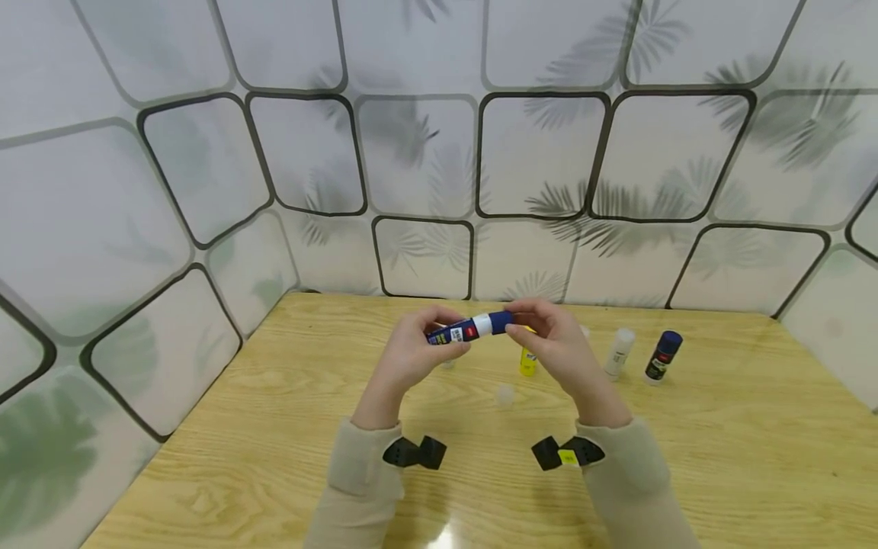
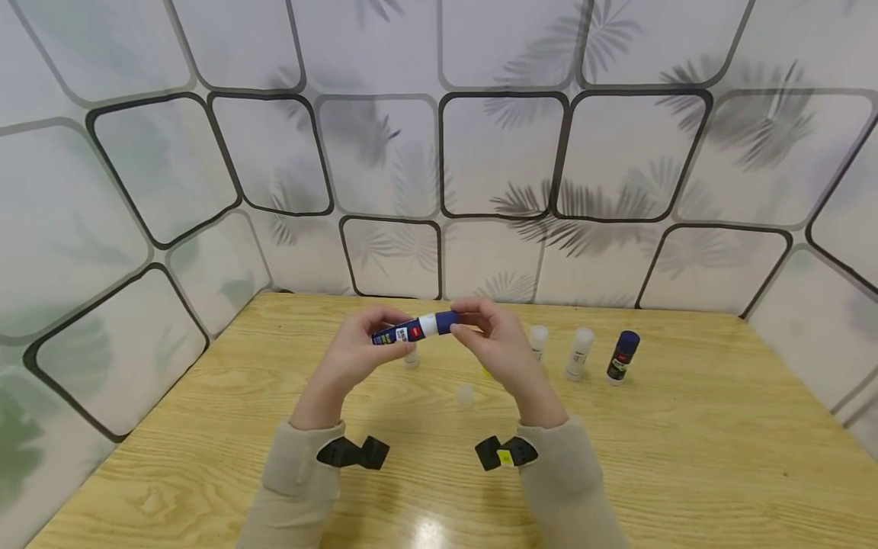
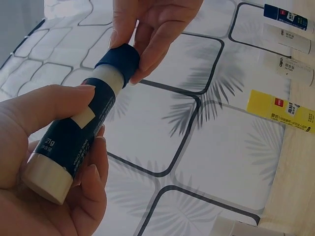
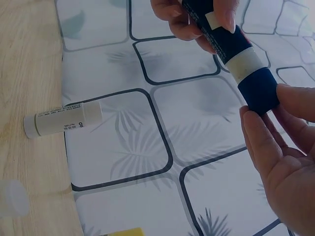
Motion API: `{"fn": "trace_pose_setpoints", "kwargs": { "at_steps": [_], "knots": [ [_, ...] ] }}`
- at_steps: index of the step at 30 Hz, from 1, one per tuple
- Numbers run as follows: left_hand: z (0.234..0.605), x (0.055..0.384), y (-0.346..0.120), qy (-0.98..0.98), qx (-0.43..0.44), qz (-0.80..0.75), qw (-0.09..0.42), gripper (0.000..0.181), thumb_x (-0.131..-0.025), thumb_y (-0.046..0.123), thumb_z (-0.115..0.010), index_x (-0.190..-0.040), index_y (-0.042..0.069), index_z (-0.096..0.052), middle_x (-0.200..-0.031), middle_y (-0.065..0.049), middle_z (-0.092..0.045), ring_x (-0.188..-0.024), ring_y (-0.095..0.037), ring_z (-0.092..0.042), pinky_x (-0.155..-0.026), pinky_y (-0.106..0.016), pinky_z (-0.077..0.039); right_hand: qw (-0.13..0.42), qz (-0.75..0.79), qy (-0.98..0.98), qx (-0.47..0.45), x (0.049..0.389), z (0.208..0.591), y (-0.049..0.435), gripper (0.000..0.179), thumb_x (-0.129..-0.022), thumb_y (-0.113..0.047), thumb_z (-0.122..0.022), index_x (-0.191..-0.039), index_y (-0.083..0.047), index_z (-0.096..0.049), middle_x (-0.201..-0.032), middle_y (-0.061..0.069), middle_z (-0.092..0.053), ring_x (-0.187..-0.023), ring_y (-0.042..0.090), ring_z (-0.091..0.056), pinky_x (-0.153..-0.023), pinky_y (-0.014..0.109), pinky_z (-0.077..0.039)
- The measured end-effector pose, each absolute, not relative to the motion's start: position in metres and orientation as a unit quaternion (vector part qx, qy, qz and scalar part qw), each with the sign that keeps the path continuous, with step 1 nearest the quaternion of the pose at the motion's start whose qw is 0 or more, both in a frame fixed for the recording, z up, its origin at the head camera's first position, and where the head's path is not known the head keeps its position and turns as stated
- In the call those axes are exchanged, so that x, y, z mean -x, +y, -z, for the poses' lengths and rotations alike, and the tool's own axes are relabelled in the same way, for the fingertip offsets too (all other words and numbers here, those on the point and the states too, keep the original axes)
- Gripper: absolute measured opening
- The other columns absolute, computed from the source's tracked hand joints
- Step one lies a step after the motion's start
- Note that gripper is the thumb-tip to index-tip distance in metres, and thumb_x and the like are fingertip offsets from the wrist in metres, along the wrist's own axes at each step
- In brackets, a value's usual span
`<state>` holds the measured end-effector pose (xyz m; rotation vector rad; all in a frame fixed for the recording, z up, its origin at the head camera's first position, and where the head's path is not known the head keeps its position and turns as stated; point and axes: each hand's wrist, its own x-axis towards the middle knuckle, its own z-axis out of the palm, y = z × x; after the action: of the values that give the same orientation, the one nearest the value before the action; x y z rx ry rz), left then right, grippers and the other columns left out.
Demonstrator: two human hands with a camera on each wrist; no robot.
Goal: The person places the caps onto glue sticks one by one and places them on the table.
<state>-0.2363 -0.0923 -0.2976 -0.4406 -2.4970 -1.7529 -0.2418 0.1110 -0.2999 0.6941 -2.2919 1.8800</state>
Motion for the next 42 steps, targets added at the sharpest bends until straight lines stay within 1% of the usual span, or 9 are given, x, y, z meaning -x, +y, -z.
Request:
{"fn": "trace_pose_setpoints", "kwargs": {
  "at_steps": [8,14,19,25,31,36,38,42],
  "knots": [
    [0.297,0.237,-0.09,-0.811,0.154,0.564,0.023,0.027,-0.074,0.01,-0.071,-0.1,0.009,-0.063,-0.084,-0.007,-0.059,-0.072,-0.018,-0.054,-0.06,-0.028,-0.046,0.047,-0.616,-0.753,-0.229,0.24,0.298,0.112,0.026,-0.086,0.004,-0.052,-0.111,0.009,-0.049,-0.113,0.02,-0.048,-0.101,0.023,-0.053,-0.08,0.022,-0.044],
    [0.295,0.234,-0.089,-0.812,0.168,0.559,0.03,0.026,-0.075,0.009,-0.07,-0.1,0.008,-0.063,-0.083,-0.007,-0.059,-0.07,-0.017,-0.053,-0.059,-0.028,-0.046,0.04,-0.614,-0.753,-0.233,0.239,0.299,0.114,0.027,-0.086,0.003,-0.053,-0.112,0.007,-0.05,-0.114,0.019,-0.049,-0.102,0.024,-0.053,-0.08,0.023,-0.045],
    [0.293,0.231,-0.088,-0.813,0.169,0.557,0.033,0.027,-0.075,0.009,-0.07,-0.1,0.008,-0.063,-0.083,-0.007,-0.058,-0.069,-0.017,-0.053,-0.058,-0.028,-0.045,0.045,-0.605,-0.756,-0.248,0.239,0.299,0.115,0.027,-0.086,0.001,-0.054,-0.113,0.006,-0.051,-0.113,0.018,-0.05,-0.102,0.024,-0.053,-0.079,0.023,-0.045],
    [0.293,0.23,-0.085,-0.813,0.167,0.557,0.041,0.029,-0.074,0.01,-0.071,-0.102,0.007,-0.063,-0.085,-0.007,-0.059,-0.069,-0.016,-0.052,-0.057,-0.027,-0.045,0.049,-0.603,-0.756,-0.25,0.238,0.298,0.115,0.027,-0.085,0.002,-0.054,-0.112,0.007,-0.052,-0.111,0.018,-0.051,-0.1,0.023,-0.054,-0.078,0.023,-0.045],
    [0.293,0.23,-0.083,-0.808,0.17,0.562,0.043,0.029,-0.074,0.008,-0.071,-0.102,0.005,-0.063,-0.09,-0.007,-0.059,-0.073,-0.016,-0.054,-0.06,-0.027,-0.047,0.053,-0.598,-0.759,-0.252,0.237,0.297,0.115,0.027,-0.084,0.003,-0.055,-0.111,0.007,-0.053,-0.108,0.019,-0.054,-0.095,0.025,-0.056,-0.075,0.022,-0.046],
    [0.293,0.229,-0.081,-0.812,0.175,0.555,0.05,0.027,-0.074,0.009,-0.071,-0.1,0.006,-0.064,-0.092,-0.007,-0.059,-0.074,-0.016,-0.055,-0.061,-0.026,-0.047,0.065,-0.59,-0.767,-0.245,0.237,0.297,0.116,0.026,-0.084,0.003,-0.056,-0.11,0.007,-0.055,-0.104,0.019,-0.057,-0.088,0.019,-0.059,-0.072,0.022,-0.047],
    [0.293,0.229,-0.08,-0.813,0.176,0.553,0.052,0.027,-0.074,0.01,-0.071,-0.1,0.006,-0.065,-0.093,-0.007,-0.059,-0.074,-0.016,-0.055,-0.06,-0.026,-0.047,0.067,-0.591,-0.767,-0.243,0.237,0.297,0.116,0.026,-0.083,0.004,-0.056,-0.109,0.006,-0.056,-0.105,0.019,-0.057,-0.088,0.016,-0.059,-0.072,0.022,-0.047],
    [0.293,0.229,-0.079,-0.812,0.176,0.554,0.051,0.027,-0.074,0.01,-0.071,-0.1,0.006,-0.065,-0.093,-0.007,-0.059,-0.073,-0.016,-0.055,-0.06,-0.026,-0.047,0.065,-0.599,-0.761,-0.241,0.237,0.297,0.117,0.026,-0.083,0.005,-0.056,-0.108,0.007,-0.056,-0.105,0.02,-0.056,-0.088,0.016,-0.059,-0.072,0.022,-0.047]
  ]
}}
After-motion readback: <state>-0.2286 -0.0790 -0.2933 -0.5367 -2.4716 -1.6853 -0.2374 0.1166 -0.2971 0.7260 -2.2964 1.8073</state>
